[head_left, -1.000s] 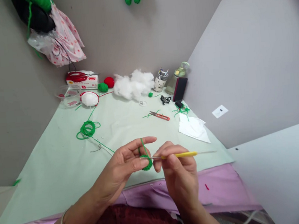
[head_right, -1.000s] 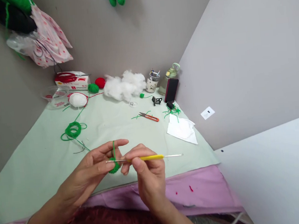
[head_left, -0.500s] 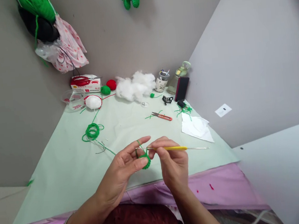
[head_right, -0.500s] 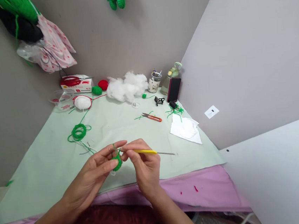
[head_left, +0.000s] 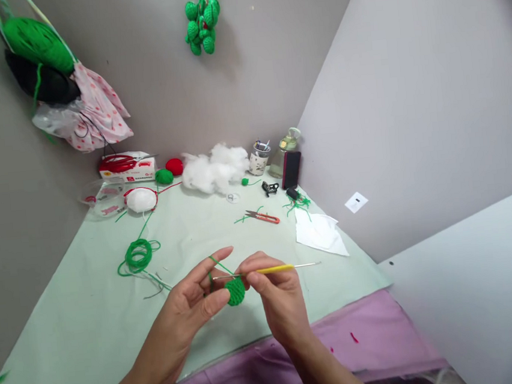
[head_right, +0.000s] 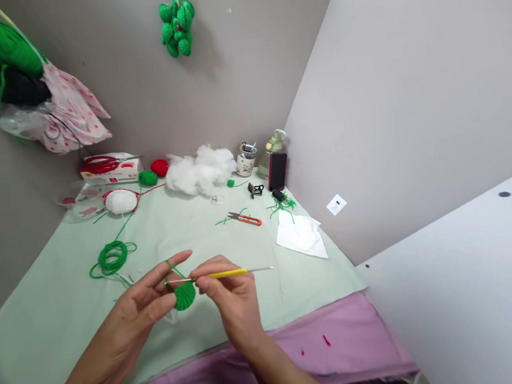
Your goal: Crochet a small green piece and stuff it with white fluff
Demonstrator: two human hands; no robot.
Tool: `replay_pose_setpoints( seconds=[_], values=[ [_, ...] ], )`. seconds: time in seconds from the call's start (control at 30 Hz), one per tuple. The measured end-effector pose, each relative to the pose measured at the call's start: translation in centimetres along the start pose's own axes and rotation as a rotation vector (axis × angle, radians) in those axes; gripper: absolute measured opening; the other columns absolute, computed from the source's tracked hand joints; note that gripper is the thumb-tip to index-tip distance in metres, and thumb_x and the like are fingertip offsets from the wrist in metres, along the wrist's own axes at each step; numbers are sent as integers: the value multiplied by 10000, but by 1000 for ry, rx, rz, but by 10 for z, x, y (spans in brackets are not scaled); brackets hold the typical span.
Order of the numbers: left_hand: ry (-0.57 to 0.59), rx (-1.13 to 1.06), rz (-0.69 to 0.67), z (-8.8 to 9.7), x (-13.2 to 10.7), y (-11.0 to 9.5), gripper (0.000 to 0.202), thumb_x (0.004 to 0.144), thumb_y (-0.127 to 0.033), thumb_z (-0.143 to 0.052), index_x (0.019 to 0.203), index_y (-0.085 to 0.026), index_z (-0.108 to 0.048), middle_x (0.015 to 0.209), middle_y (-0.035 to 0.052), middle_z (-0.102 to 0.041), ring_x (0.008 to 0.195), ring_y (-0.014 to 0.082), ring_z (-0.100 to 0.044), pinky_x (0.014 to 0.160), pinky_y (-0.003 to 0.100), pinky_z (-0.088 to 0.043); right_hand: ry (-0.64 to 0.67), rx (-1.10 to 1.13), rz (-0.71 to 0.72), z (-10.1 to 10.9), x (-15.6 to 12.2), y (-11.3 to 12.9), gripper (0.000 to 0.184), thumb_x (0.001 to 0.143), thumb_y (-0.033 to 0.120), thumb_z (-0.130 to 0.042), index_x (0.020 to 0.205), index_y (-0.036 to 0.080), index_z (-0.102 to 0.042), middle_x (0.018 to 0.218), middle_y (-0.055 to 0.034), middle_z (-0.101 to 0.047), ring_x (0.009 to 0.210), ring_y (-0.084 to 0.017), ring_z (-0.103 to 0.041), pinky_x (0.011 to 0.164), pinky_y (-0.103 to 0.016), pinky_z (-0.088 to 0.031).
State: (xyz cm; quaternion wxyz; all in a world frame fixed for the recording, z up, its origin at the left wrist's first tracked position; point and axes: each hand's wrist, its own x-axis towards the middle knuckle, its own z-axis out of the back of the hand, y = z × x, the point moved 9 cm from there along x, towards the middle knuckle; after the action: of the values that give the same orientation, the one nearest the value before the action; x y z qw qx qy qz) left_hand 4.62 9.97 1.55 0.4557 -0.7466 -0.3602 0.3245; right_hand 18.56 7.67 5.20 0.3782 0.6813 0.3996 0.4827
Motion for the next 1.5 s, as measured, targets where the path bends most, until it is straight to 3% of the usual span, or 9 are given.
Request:
replay_pose_setpoints(
  seconds=[0.2,0.33,0.43,0.67,0.87,1.07,1.17,1.27,1.5],
  values=[
    [-20,74,-65,1,19,-12,277,830,-399,-867,978,-244,-691,963,12,-675,996,214,-589,870,320,-447,47,-90,31,0,14,5,66,923,301,-794,925,299,-860,858,-34,-786,823,-177,-708,729,-302,-562],
    [-7,36,-4,-1,30,-15,424,831,-398,-863,1187,-275,-667,978,2,-690,953,195,-593,860,318,-433,89,-152,76,-3,26,10,99,935,254,-775,957,308,-854,868,-33,-775,825,-187,-719,719,-311,-574],
    [22,-38,8,-7,38,-20,297,842,-374,-848,1034,-245,-660,867,-28,-639,842,154,-541,813,293,-415,97,-346,266,-3,37,27,242,962,147,-712,1060,329,-837,928,-32,-772,848,-175,-719,731,-300,-573],
    [151,-169,136,-29,57,-5,372,772,-357,-904,915,-224,-587,799,-49,-568,797,145,-606,831,308,-468,-194,-649,536,34,82,49,231,969,131,-674,1020,303,-820,936,-25,-752,865,-182,-708,767,-334,-563],
    [328,-181,303,-38,67,9,346,685,-388,-928,872,-140,-775,714,0,-586,646,121,-525,646,257,-485,-322,-339,98,87,131,6,177,925,399,-744,896,234,-800,955,-45,-759,772,-171,-686,702,-331,-582],
    [-138,-437,8,46,98,-44,267,756,-399,-928,749,-192,-759,736,-32,-574,615,78,-456,568,183,-434,-298,-187,-120,117,135,-16,284,971,524,-637,922,250,-688,738,-5,-724,756,-199,-706,811,-381,-591],
    [-289,-341,-19,69,106,-51,255,712,-364,-964,838,-212,-803,851,-18,-651,684,91,-526,611,182,-472,42,-646,-312,100,120,-39,319,1022,510,-555,1082,245,-722,677,-7,-709,763,-228,-702,815,-400,-577],
    [-306,-162,-5,69,112,-45,199,786,-384,-911,845,-222,-813,863,-4,-689,735,112,-574,700,202,-490,301,-929,-333,77,105,-54,296,968,465,-656,1165,263,-745,1021,-88,-792,960,-283,-732,843,-437,-588],
    [-216,107,-62,54,121,-30,118,893,-358,-798,854,-246,-799,883,20,-719,894,204,-664,869,311,-507,319,-473,-264,8,110,-66,262,951,340,-713,1198,263,-759,1027,-43,-782,884,-180,-701,813,-319,-588]
  ],
)
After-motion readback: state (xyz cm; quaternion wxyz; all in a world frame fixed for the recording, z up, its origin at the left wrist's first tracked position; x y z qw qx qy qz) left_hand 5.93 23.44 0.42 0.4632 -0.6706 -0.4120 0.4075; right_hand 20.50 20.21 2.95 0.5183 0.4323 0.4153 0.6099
